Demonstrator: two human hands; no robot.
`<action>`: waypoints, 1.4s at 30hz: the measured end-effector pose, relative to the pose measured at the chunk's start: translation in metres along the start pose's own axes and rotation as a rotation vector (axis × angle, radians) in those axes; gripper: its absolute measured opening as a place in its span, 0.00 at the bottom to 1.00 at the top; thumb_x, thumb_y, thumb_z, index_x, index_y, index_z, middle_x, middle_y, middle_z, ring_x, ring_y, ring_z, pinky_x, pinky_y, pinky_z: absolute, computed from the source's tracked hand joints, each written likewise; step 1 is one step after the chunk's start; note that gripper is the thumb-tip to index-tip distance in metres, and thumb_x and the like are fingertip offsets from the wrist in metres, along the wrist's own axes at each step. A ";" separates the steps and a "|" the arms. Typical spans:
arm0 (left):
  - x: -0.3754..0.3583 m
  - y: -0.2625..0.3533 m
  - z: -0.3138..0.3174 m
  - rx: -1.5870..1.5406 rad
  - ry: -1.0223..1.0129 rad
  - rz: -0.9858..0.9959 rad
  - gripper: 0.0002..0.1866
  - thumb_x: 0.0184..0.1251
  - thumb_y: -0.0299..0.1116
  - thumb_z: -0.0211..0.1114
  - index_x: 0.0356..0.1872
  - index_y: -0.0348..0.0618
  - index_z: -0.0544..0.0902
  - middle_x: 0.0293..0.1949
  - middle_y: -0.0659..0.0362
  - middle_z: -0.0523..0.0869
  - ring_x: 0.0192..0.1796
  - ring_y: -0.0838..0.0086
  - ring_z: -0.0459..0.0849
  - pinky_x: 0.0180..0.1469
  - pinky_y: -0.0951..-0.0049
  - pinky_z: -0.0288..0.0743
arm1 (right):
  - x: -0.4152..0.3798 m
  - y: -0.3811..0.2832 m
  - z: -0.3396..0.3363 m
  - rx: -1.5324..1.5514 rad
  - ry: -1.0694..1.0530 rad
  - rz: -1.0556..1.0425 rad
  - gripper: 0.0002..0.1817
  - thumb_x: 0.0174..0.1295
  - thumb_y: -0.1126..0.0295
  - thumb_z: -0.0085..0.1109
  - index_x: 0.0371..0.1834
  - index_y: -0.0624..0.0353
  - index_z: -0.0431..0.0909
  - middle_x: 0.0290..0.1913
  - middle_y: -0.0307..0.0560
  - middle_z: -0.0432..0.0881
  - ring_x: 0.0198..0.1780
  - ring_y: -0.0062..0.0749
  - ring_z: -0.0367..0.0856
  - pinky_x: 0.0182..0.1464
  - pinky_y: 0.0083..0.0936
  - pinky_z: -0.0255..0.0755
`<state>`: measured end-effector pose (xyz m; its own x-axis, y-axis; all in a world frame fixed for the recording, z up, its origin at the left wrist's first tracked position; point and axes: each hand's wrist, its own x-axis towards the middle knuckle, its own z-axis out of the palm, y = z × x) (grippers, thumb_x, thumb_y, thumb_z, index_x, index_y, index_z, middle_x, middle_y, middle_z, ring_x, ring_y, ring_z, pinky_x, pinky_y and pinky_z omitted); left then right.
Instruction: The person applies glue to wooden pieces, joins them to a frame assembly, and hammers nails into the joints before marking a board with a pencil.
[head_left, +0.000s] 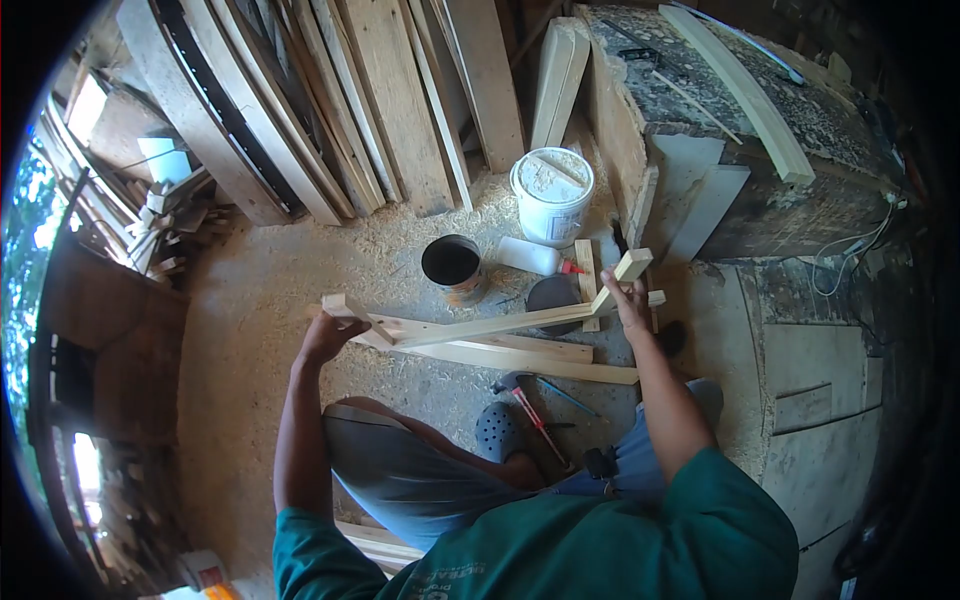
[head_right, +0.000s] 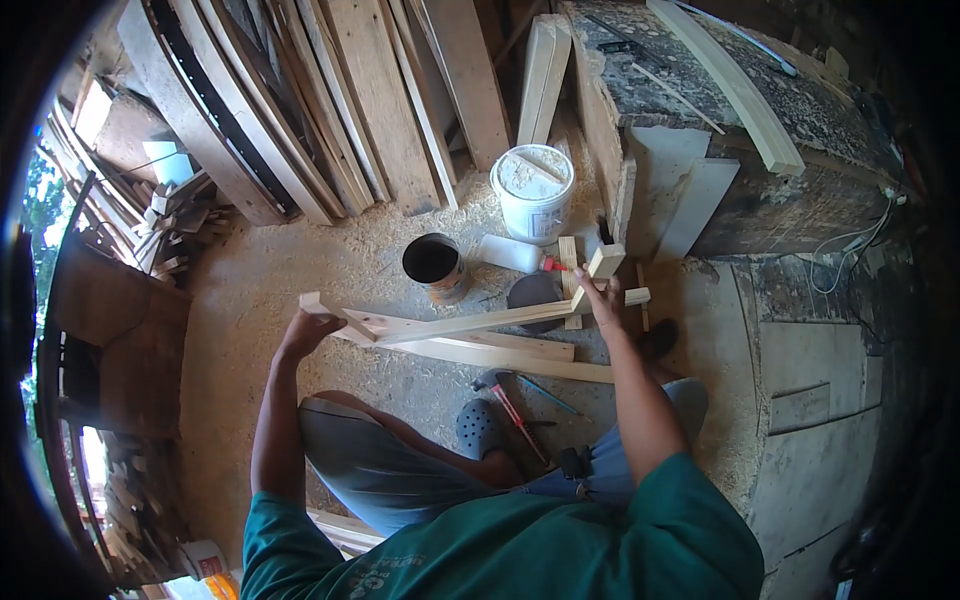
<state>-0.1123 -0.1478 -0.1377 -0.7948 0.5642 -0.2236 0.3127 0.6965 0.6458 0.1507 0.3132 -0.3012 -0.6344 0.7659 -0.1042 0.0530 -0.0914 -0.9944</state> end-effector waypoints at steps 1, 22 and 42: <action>-0.001 -0.005 0.003 -0.025 -0.039 0.008 0.18 0.57 0.34 0.77 0.47 0.38 0.85 0.43 0.55 0.90 0.46 0.71 0.87 0.51 0.68 0.79 | 0.004 0.005 -0.005 -0.061 -0.057 0.054 0.25 0.58 0.56 0.73 0.54 0.56 0.79 0.48 0.38 0.81 0.51 0.24 0.78 0.56 0.25 0.70; 0.004 -0.012 0.018 -0.069 -0.107 -0.059 0.20 0.54 0.30 0.79 0.49 0.43 0.86 0.46 0.60 0.90 0.48 0.76 0.85 0.55 0.69 0.79 | 0.083 0.021 0.178 -1.197 -0.346 -0.377 0.27 0.57 0.61 0.65 0.61 0.52 0.73 0.58 0.51 0.76 0.61 0.50 0.73 0.62 0.52 0.66; 0.020 0.006 0.036 0.026 -0.251 -0.009 0.21 0.55 0.39 0.79 0.49 0.46 0.87 0.43 0.59 0.90 0.46 0.72 0.87 0.53 0.69 0.79 | -0.021 -0.166 0.086 0.288 -0.469 -0.219 0.40 0.42 0.59 0.76 0.60 0.59 0.70 0.50 0.48 0.79 0.50 0.40 0.82 0.55 0.40 0.77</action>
<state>-0.1078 -0.1165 -0.1643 -0.6448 0.6479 -0.4055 0.3219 0.7114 0.6247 0.0886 0.2576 -0.1320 -0.8836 0.4291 0.1873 -0.2876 -0.1818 -0.9403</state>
